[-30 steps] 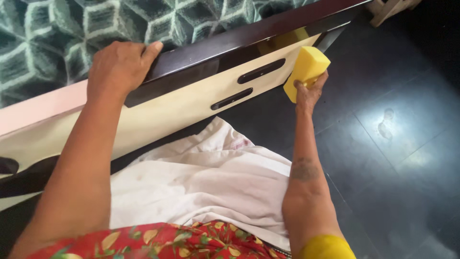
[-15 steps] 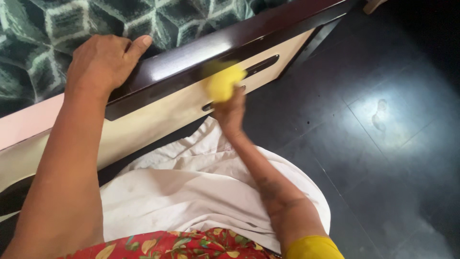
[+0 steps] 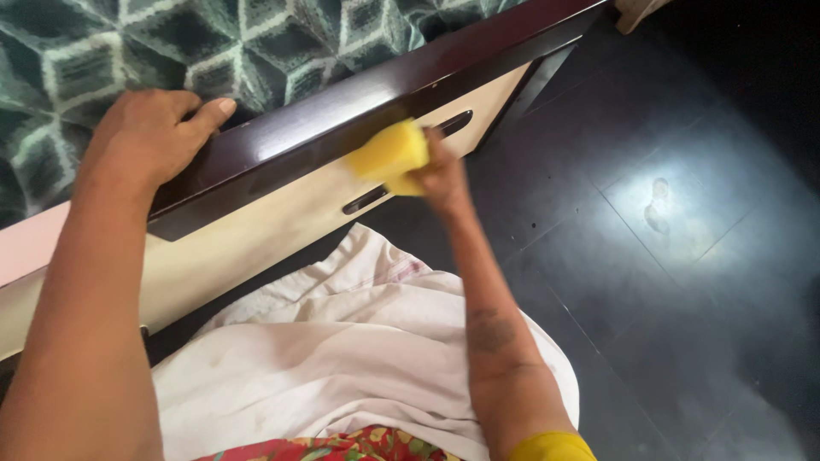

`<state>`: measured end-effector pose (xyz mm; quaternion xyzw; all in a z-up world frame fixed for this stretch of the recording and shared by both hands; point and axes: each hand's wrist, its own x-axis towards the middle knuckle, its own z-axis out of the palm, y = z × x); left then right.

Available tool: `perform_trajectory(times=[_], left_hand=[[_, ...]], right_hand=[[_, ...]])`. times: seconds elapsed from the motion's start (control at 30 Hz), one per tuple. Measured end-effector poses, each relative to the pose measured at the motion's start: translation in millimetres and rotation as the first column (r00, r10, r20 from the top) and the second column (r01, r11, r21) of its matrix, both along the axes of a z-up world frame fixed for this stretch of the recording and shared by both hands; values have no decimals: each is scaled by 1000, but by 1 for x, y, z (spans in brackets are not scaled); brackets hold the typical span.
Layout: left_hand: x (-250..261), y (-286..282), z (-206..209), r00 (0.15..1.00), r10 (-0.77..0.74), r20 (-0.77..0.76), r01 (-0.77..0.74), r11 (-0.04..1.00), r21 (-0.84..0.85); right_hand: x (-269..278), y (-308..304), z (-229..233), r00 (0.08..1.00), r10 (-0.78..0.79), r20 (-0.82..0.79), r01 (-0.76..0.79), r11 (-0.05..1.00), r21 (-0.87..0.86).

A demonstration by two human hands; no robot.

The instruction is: The person wipes the front and top surfaces of a low wooden cabinet using a yellow sponge. They move along the cabinet, cleaning around the handles and edges while seated on the floor.

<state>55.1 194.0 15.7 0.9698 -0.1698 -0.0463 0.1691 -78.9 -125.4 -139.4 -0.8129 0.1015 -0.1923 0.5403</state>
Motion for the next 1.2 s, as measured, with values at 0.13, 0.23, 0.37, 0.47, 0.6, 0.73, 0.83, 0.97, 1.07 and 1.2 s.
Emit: perform_trajectory(times=[0.13, 0.23, 0.37, 0.47, 0.6, 0.73, 0.83, 0.97, 1.07, 1.2], left_hand=[[-4, -7, 4, 1000, 0, 26, -2, 997, 77], [-13, -13, 9, 998, 40, 47, -47, 986, 158], [-18, -19, 13, 994, 61, 86, -77, 977, 198], [-14, -21, 9, 989, 21, 147, -60, 962, 265], [-15, -19, 8, 990, 29, 134, -63, 964, 259], [-20, -20, 13, 988, 48, 149, -75, 980, 183], [-24, -19, 14, 990, 66, 123, -81, 989, 125], [-23, -11, 13, 978, -30, 205, 23, 999, 40], [-18, -4, 4, 973, -44, 226, 51, 998, -26], [-4, 7, -17, 923, -158, 350, 186, 981, -49]], right_hand=[[13, -77, -21, 965, -236, 116, 208, 956, 208], [22, -117, -67, 917, -322, 234, 141, 813, 565], [45, -159, -153, 863, -480, 158, 110, 483, 869], [47, -160, -230, 847, -528, 60, 184, 396, 899], [61, -135, -299, 783, -622, -33, 492, 586, 644], [52, -137, -297, 594, -793, -136, 798, 560, 223], [56, -122, -274, 650, -760, 11, 687, 594, 418], [58, -69, -265, 816, -564, 126, 380, 687, 620], [41, -24, -272, 855, -489, 170, 299, 734, 610], [40, 59, -292, 911, -399, 103, 250, 734, 632]])
